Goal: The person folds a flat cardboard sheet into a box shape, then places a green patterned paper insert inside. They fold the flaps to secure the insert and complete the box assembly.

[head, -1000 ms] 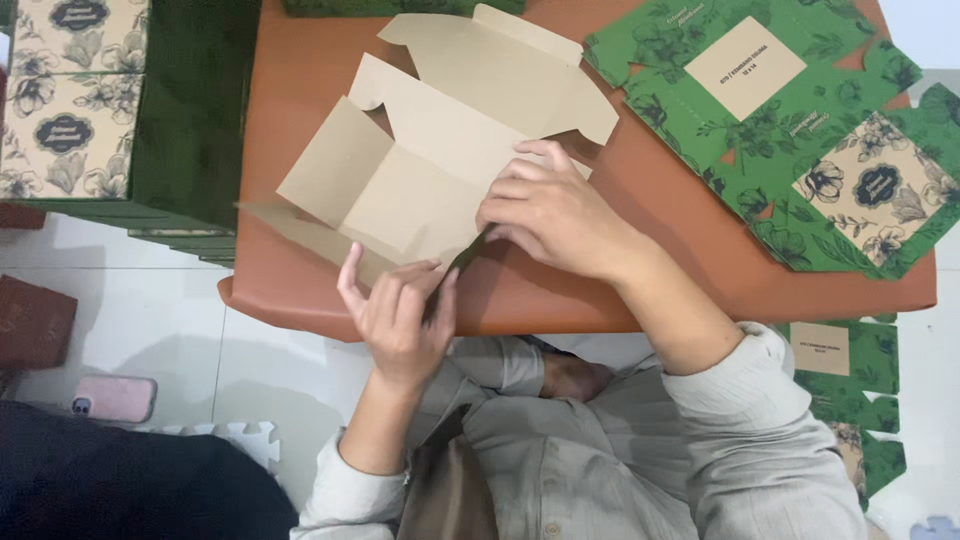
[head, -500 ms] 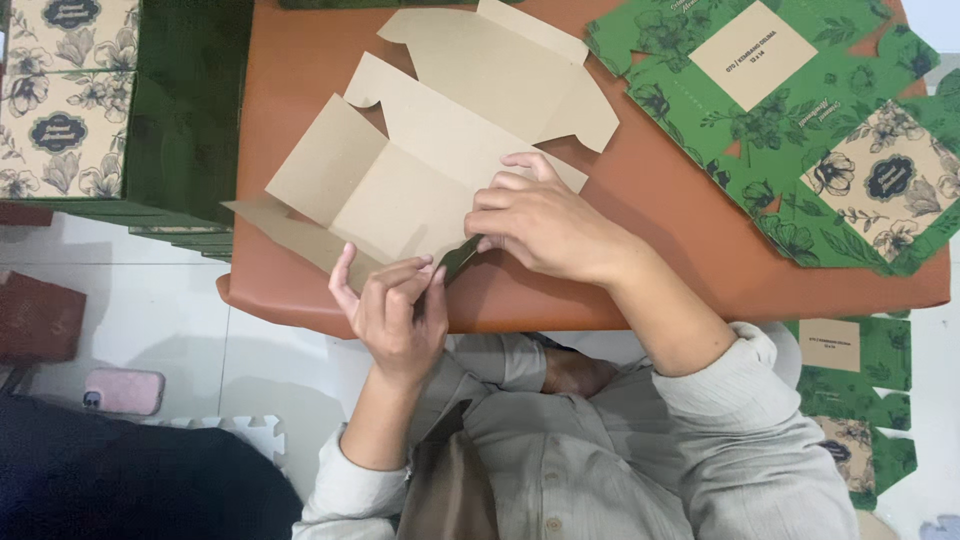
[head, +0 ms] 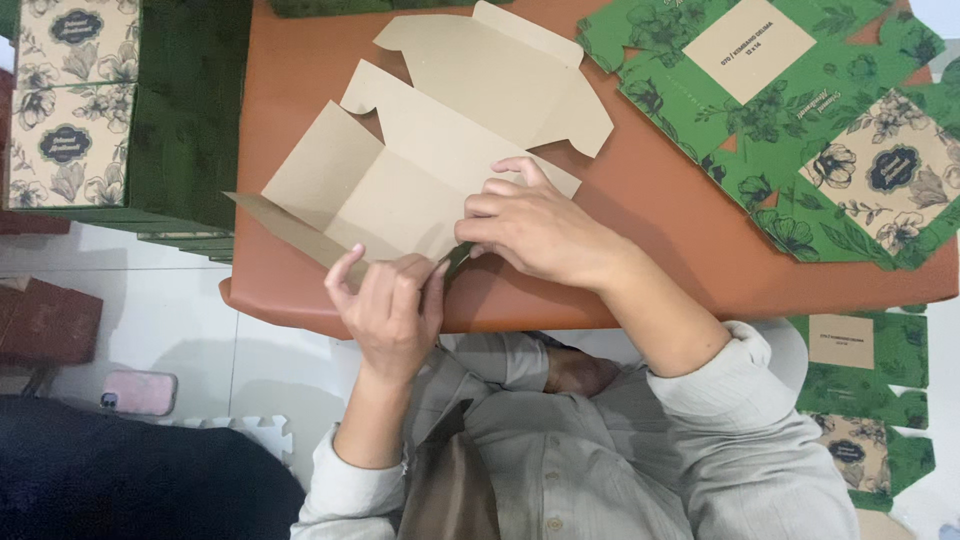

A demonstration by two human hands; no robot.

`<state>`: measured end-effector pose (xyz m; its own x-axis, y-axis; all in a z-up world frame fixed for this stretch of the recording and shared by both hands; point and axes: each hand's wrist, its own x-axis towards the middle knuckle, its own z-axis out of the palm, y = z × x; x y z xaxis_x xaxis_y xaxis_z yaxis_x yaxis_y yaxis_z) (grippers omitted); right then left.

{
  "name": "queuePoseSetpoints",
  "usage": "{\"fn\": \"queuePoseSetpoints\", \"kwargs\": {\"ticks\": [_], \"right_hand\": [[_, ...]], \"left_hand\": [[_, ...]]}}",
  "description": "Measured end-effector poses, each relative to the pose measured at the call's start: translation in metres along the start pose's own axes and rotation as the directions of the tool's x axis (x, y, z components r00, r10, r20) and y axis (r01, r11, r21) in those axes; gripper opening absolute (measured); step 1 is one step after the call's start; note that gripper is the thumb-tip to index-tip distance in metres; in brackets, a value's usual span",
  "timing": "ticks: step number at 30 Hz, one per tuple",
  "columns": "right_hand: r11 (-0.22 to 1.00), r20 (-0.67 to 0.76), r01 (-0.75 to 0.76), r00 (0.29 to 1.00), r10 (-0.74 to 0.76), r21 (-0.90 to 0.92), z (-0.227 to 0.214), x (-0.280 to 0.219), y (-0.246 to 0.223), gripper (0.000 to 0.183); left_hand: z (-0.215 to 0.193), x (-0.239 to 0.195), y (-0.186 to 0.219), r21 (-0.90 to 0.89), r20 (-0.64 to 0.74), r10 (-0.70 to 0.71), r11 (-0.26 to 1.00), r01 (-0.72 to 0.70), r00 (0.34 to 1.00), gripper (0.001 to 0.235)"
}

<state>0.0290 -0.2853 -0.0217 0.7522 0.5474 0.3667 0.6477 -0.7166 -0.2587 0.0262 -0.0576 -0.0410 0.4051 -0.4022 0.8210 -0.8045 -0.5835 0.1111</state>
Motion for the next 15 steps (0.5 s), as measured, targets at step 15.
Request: {"fn": "queuePoseSetpoints", "kwargs": {"ticks": [15], "right_hand": [[0.99, 0.053, -0.111, 0.993, 0.106, 0.089, -0.002, -0.002, -0.004, 0.007]], "left_hand": [[-0.023, 0.015, -0.01, 0.1, 0.225, 0.092, 0.988, -0.117, 0.97, 0.013]]}}
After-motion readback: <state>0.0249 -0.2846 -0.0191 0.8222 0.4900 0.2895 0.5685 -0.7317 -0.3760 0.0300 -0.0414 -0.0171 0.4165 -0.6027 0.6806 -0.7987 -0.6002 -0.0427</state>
